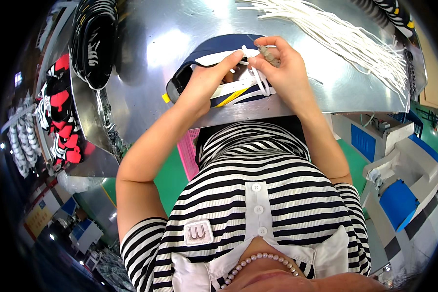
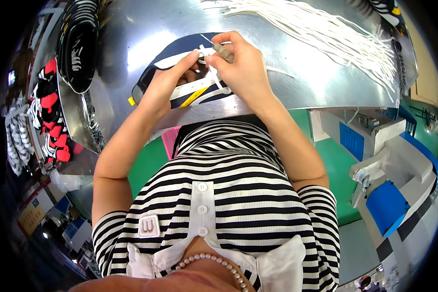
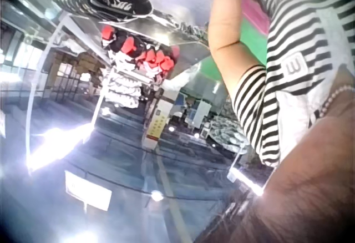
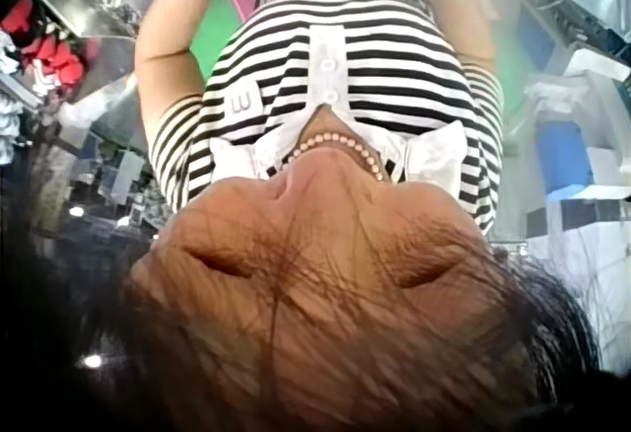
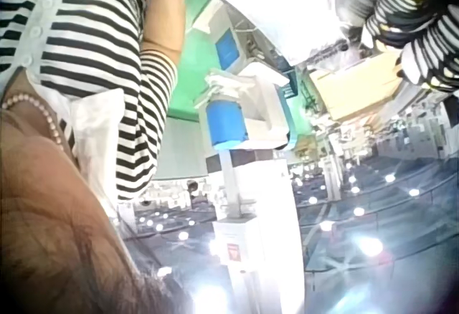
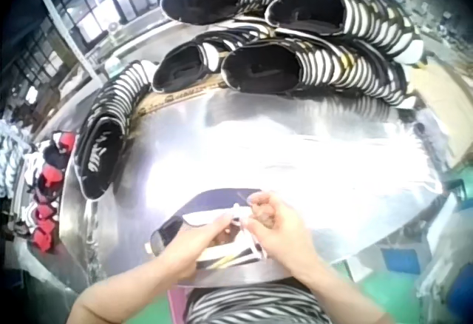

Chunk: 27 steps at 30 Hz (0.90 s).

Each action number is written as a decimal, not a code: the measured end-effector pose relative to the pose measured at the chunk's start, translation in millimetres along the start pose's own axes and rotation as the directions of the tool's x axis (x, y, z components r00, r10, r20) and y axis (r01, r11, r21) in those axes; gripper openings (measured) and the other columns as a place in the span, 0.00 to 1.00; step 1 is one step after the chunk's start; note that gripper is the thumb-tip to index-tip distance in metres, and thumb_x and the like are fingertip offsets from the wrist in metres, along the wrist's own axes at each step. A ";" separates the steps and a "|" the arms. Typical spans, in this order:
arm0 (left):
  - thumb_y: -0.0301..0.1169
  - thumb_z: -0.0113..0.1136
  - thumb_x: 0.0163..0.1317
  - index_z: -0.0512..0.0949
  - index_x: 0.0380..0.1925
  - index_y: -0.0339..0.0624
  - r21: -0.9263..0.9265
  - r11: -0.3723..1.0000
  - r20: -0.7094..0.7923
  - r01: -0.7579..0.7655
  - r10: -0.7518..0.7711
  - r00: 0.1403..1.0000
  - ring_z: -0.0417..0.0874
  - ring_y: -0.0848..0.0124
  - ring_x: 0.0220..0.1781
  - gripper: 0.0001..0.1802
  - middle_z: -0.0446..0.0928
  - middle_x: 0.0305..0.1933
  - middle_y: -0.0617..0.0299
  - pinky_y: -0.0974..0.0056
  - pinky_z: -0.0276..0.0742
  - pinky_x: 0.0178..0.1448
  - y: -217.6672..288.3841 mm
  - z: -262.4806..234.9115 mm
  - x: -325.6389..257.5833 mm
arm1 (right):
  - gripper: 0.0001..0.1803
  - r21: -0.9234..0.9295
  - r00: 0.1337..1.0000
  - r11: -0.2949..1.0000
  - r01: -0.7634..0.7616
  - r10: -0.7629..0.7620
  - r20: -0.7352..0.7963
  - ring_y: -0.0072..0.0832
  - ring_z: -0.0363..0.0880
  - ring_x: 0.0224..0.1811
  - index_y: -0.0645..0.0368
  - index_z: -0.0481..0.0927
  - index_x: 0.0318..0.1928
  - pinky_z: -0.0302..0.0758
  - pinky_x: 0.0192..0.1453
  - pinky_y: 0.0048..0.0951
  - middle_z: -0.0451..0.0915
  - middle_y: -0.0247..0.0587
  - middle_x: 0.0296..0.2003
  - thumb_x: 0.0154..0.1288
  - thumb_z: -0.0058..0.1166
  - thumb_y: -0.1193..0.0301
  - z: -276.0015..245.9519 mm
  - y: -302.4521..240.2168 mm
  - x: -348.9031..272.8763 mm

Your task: The person laces several sneakers by threading white laces through the eyelets by hand and using a small metal tool to pull them through.

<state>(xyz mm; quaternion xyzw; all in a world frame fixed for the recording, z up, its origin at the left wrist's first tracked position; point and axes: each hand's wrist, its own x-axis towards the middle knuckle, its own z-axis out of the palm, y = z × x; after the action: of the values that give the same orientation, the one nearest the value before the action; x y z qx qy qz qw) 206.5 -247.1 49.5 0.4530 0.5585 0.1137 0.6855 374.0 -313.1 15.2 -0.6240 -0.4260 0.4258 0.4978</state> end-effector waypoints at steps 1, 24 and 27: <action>0.44 0.68 0.61 0.82 0.36 0.39 0.006 0.997 -0.029 -0.082 0.082 0.996 0.77 0.77 0.29 0.18 0.79 0.29 0.66 0.71 0.75 0.37 -2.8 1.8 0.9 | 0.19 -0.051 1.000 0.999 0.006 -0.005 0.021 0.20 0.81 0.32 0.61 0.77 0.50 0.76 0.39 0.22 0.86 0.39 0.32 0.59 0.65 0.73 -2.0 -5.5 -0.6; 0.29 0.66 0.61 0.83 0.38 0.35 0.144 0.855 -0.154 -0.499 0.517 0.842 0.82 0.78 0.35 0.09 0.84 0.34 0.65 0.71 0.76 0.39 -16.8 21.8 -15.6 | 0.20 -0.245 0.995 0.964 0.101 -0.093 0.045 0.38 0.85 0.32 0.59 0.76 0.46 0.78 0.37 0.35 0.86 0.43 0.31 0.55 0.67 0.69 -1.2 -9.0 -6.7; 0.29 0.66 0.61 0.83 0.38 0.34 0.173 0.826 -0.166 -0.537 0.562 0.811 0.83 0.77 0.35 0.09 0.84 0.35 0.64 0.71 0.77 0.39 -21.3 22.5 -12.6 | 0.20 -0.297 0.990 0.945 0.136 -0.116 0.086 0.39 0.85 0.33 0.60 0.76 0.47 0.78 0.37 0.36 0.85 0.45 0.32 0.56 0.66 0.68 -1.7 -8.9 -6.1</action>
<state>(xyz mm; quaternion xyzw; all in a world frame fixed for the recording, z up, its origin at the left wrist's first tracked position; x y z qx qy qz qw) 214.2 -278.5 41.2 0.6202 0.4781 0.3209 0.5327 373.1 -318.1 24.8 -0.6496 -0.5414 0.3438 0.4084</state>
